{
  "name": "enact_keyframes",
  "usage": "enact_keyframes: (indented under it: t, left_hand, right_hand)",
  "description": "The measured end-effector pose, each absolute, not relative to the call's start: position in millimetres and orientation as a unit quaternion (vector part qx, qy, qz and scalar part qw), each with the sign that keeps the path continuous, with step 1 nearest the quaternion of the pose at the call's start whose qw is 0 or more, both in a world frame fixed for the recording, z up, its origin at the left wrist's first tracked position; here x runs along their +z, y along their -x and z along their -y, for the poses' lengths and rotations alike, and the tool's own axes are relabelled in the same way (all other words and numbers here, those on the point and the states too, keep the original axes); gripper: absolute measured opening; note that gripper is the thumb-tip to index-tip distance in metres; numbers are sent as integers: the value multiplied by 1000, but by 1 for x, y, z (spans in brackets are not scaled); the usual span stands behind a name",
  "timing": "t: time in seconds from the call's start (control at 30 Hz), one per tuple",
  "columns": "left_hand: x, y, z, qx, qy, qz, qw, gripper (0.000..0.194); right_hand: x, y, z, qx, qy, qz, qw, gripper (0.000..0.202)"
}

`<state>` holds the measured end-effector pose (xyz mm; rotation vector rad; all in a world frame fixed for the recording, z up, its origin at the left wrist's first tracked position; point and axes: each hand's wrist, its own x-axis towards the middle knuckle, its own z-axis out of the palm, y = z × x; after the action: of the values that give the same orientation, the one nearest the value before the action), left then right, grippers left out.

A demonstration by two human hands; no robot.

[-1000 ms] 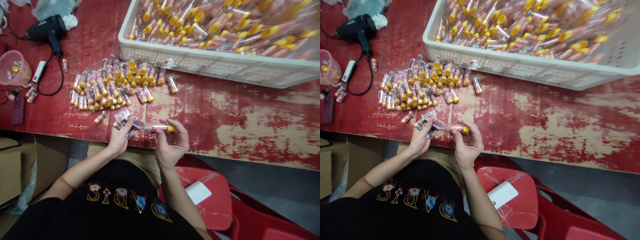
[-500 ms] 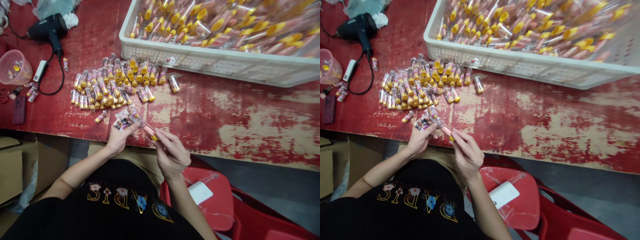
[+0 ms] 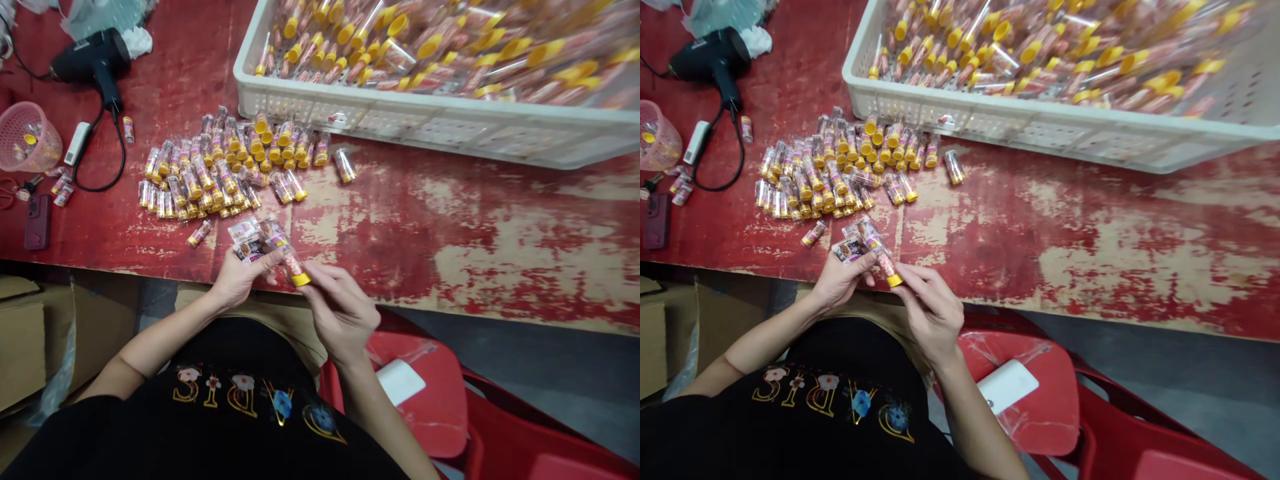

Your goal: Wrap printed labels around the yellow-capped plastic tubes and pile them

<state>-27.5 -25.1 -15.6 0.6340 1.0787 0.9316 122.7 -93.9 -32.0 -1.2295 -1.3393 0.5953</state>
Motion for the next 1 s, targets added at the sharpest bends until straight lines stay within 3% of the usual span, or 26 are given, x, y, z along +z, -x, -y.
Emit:
enact_keyframes:
  t: [0.13,0.53,1.0]
  left_hand:
    - [-14,30,31,384,-318,-463,733,41]
    - [-10,31,40,346,-324,-440,763,45]
    - [-8,29,42,357,-313,-442,761,43]
  right_hand:
    - [-30,-120,92,308,539,516,590,55]
    - [-19,-111,87,289,574,463,611,22]
    - [-13,-108,81,269,590,457,608,13]
